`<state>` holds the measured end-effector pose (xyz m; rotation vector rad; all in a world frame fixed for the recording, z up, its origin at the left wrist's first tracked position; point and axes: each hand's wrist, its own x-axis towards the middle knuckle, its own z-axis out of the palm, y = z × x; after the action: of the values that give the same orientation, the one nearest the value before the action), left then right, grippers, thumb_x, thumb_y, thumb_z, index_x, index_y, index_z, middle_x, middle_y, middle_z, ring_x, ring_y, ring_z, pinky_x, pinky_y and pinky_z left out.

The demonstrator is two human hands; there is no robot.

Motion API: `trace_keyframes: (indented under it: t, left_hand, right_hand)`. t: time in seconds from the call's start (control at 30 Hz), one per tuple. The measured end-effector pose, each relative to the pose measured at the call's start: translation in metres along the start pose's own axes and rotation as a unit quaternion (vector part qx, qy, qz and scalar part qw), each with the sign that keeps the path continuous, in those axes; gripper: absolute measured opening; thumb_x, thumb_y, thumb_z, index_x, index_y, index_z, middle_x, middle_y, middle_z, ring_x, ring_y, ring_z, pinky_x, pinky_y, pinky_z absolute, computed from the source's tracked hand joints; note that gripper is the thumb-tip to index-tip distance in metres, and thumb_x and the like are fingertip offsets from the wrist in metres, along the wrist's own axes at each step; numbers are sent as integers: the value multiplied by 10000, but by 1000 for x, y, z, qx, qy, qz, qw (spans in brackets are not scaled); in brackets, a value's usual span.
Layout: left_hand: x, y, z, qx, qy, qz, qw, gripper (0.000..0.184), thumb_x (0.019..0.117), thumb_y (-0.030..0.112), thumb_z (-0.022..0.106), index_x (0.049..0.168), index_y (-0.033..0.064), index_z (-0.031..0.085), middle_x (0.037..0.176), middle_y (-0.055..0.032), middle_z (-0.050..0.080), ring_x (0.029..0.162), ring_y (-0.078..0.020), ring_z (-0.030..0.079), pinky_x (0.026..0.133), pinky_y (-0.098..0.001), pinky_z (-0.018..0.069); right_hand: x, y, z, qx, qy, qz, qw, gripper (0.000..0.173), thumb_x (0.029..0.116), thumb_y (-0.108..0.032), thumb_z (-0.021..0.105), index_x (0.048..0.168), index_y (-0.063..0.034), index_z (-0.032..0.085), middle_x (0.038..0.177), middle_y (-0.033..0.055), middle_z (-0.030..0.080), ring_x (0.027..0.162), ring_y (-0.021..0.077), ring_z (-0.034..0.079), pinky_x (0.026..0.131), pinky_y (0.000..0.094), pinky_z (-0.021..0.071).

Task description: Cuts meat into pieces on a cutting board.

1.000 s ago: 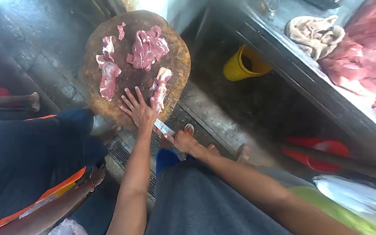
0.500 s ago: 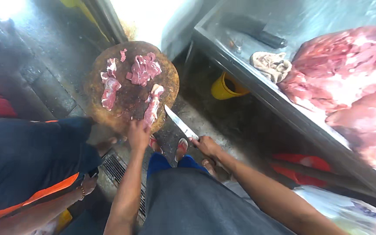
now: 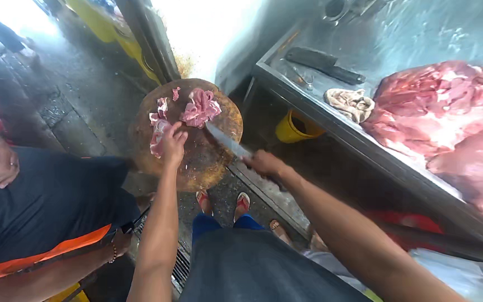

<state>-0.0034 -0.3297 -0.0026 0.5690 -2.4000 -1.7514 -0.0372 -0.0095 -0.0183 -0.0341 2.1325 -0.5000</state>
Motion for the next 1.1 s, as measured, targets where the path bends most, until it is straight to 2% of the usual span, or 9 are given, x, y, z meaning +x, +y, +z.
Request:
trace_keyframes:
  t: [0.1, 0.2, 0.3, 0.43, 0.63, 0.77, 0.87, 0.97, 1.1]
  left_hand:
    - [9, -42, -24, 211, 58, -31, 975, 458, 1000, 209, 652, 1432, 85, 565, 1446, -166, 575, 1269, -321, 605, 1051, -536, 512]
    - [29, -61, -46, 355, 79, -85, 928, 748, 915, 377, 741, 1529, 79, 435, 1515, -249, 459, 1369, -469, 458, 1067, -691, 406]
    - [51, -74, -51, 431, 43, -128, 892, 702, 867, 404, 776, 1424, 57, 527, 1387, -293, 536, 1271, -522, 512, 990, -757, 399]
    - [44, -34, -51, 397, -15, -185, 899, 721, 817, 332, 812, 1416, 70, 507, 1136, -251, 692, 1064, -447, 676, 879, -678, 533]
    - [27, 81, -43, 341, -93, -65, 933, 665, 831, 264, 794, 1415, 102, 520, 1223, -218, 667, 1082, -425, 659, 874, -695, 520]
    - [0, 116, -24, 335, -144, -20, 931, 631, 825, 208, 767, 1405, 190, 518, 1138, -181, 692, 868, -366, 697, 695, -631, 563]
    - [-19, 84, 3, 360, -213, 25, 908, 636, 811, 159, 815, 1382, 178, 537, 1201, -146, 679, 1004, -328, 697, 819, -603, 589]
    - [-41, -1, 24, 429, -259, 38, 865, 556, 914, 230, 749, 1433, 173, 557, 1403, -169, 565, 1233, -327, 612, 1021, -535, 538]
    - [-68, -62, 18, 457, -181, 17, 871, 525, 955, 220, 682, 1464, 178, 564, 1382, -223, 574, 1254, -383, 585, 1049, -548, 505]
  right_hand:
    - [-11, 31, 51, -12, -14, 44, 999, 800, 991, -732, 417, 1003, 18, 695, 946, 239, 695, 856, 392, 702, 806, 620, 555]
    - [-29, 51, 95, 6, -19, 71, 997, 790, 991, -740, 401, 965, -6, 691, 935, 222, 689, 903, 388, 693, 817, 619, 540]
    - [-37, 49, 109, 19, -14, 77, 997, 804, 980, -758, 395, 962, -10, 689, 934, 212, 689, 921, 383, 691, 825, 614, 540]
    - [-41, 52, 121, 46, -6, 86, 995, 802, 977, -760, 403, 983, -7, 678, 943, 207, 686, 926, 376, 693, 829, 602, 542]
    - [-43, 76, 152, 154, 10, 69, 986, 781, 978, -756, 408, 952, -27, 689, 840, 172, 672, 757, 326, 680, 728, 566, 558]
    - [-41, 95, 144, 140, -7, 41, 989, 787, 977, -761, 401, 953, -29, 691, 860, 180, 670, 792, 336, 677, 748, 576, 549]
    - [-40, 110, 132, 160, 20, 50, 986, 777, 985, -746, 407, 970, -23, 690, 895, 193, 681, 854, 356, 687, 783, 601, 542]
    - [-37, 124, 124, 207, 48, 76, 974, 762, 995, -728, 411, 1001, -21, 694, 922, 201, 688, 873, 363, 691, 800, 603, 547]
    - [-27, 132, 118, 216, 49, 73, 972, 729, 1005, -705, 420, 1009, -25, 684, 909, 187, 677, 850, 342, 685, 789, 578, 549]
